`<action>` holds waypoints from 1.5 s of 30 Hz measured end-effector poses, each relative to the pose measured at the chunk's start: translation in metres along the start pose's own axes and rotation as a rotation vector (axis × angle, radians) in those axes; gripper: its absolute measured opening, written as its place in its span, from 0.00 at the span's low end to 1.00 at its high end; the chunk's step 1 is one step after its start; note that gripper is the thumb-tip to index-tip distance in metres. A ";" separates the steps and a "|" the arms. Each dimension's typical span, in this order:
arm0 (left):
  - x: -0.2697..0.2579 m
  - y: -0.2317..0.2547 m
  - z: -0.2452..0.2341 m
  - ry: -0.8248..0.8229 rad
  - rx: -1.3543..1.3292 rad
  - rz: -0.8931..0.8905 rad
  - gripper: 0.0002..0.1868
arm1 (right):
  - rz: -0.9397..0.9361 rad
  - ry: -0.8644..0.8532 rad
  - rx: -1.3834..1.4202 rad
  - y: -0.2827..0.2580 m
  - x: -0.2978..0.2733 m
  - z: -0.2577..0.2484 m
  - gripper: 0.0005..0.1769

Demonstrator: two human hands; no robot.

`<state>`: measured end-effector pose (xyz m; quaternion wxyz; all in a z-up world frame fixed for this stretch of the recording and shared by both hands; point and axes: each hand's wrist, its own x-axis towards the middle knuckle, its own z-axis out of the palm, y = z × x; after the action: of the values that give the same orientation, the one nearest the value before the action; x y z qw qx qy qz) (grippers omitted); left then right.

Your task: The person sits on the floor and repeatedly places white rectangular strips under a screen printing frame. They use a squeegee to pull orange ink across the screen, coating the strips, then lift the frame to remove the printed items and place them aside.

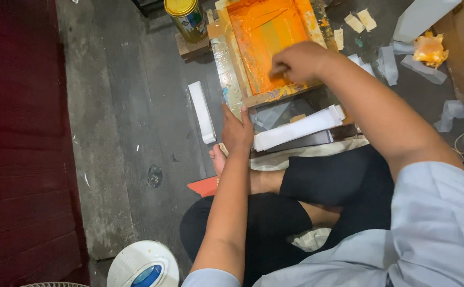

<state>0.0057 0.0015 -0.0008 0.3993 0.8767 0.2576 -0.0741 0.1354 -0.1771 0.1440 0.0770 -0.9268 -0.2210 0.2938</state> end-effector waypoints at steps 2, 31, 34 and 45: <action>0.000 -0.001 0.000 0.013 -0.007 0.018 0.44 | -0.021 0.037 -0.008 0.022 -0.003 0.014 0.17; -0.010 0.007 0.002 0.007 0.200 -0.021 0.43 | 0.008 0.384 -0.043 0.127 0.011 0.119 0.40; -0.009 0.007 0.001 0.020 0.190 -0.025 0.43 | 0.018 0.334 -0.004 0.118 0.000 0.108 0.38; -0.004 0.001 0.006 0.011 0.202 -0.041 0.42 | -0.049 0.412 0.059 0.111 0.000 0.110 0.32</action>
<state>0.0027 -0.0051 -0.0031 0.3061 0.9075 0.2687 -0.1030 0.1123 -0.2751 0.0245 0.1549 -0.9590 -0.2141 0.1026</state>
